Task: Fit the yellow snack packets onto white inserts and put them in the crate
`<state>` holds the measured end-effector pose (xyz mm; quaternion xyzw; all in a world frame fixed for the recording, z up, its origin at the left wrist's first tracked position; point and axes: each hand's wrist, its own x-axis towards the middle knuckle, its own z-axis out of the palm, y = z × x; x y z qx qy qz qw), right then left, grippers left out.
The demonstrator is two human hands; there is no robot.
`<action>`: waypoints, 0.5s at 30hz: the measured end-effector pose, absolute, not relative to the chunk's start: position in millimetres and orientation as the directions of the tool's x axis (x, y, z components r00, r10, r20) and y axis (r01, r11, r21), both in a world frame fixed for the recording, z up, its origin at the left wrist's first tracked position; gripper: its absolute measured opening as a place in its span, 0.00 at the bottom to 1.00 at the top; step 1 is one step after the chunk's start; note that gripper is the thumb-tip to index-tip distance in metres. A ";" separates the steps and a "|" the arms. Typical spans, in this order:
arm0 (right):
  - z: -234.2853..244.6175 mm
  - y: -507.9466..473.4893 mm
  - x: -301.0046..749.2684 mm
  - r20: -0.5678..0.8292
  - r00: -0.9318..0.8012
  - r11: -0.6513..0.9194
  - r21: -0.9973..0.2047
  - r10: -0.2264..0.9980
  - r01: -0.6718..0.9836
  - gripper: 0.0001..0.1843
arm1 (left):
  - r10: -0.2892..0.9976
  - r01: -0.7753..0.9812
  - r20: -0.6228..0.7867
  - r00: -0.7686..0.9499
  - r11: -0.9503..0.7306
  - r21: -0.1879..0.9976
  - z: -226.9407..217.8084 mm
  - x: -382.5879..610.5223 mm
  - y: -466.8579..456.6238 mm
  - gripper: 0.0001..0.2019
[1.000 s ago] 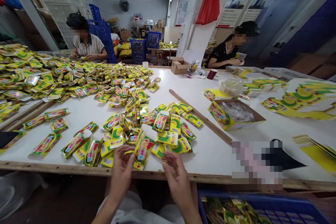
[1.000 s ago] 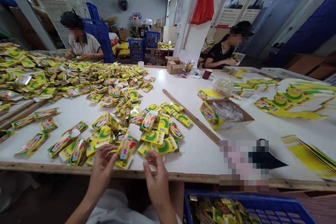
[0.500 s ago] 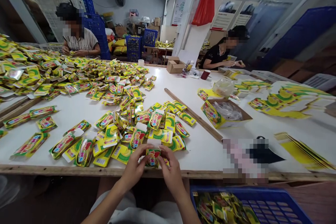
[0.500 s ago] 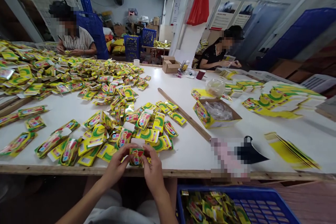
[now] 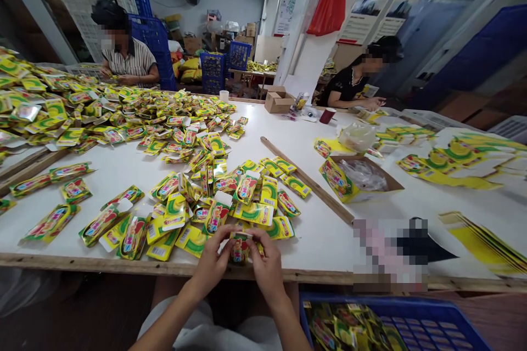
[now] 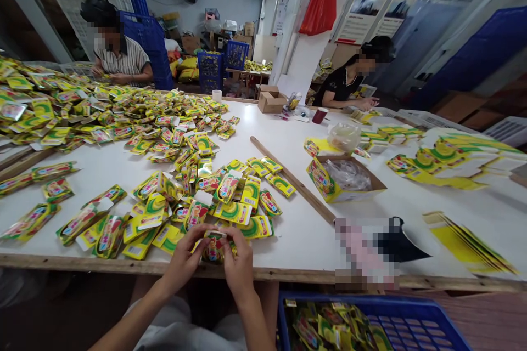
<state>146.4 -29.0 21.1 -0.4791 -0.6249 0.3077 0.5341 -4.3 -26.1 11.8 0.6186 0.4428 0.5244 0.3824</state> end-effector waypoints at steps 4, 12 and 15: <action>26.3 -32.0 149.0 0.408 -0.056 0.405 -0.861 0.911 0.308 0.08 | 0.929 0.186 0.352 0.115 -0.368 0.911 19.5 -9.5 -28.4 0.09; 32.6 -29.0 144.1 0.385 -0.025 0.367 -0.855 0.923 0.368 0.05 | 0.960 0.235 0.276 0.034 -0.276 0.932 25.5 -6.2 -28.0 0.08; 36.1 -24.9 143.7 0.349 -0.004 0.323 -0.863 0.937 0.387 0.06 | 0.960 0.239 0.279 0.010 -0.273 0.932 26.0 -4.0 -24.0 0.07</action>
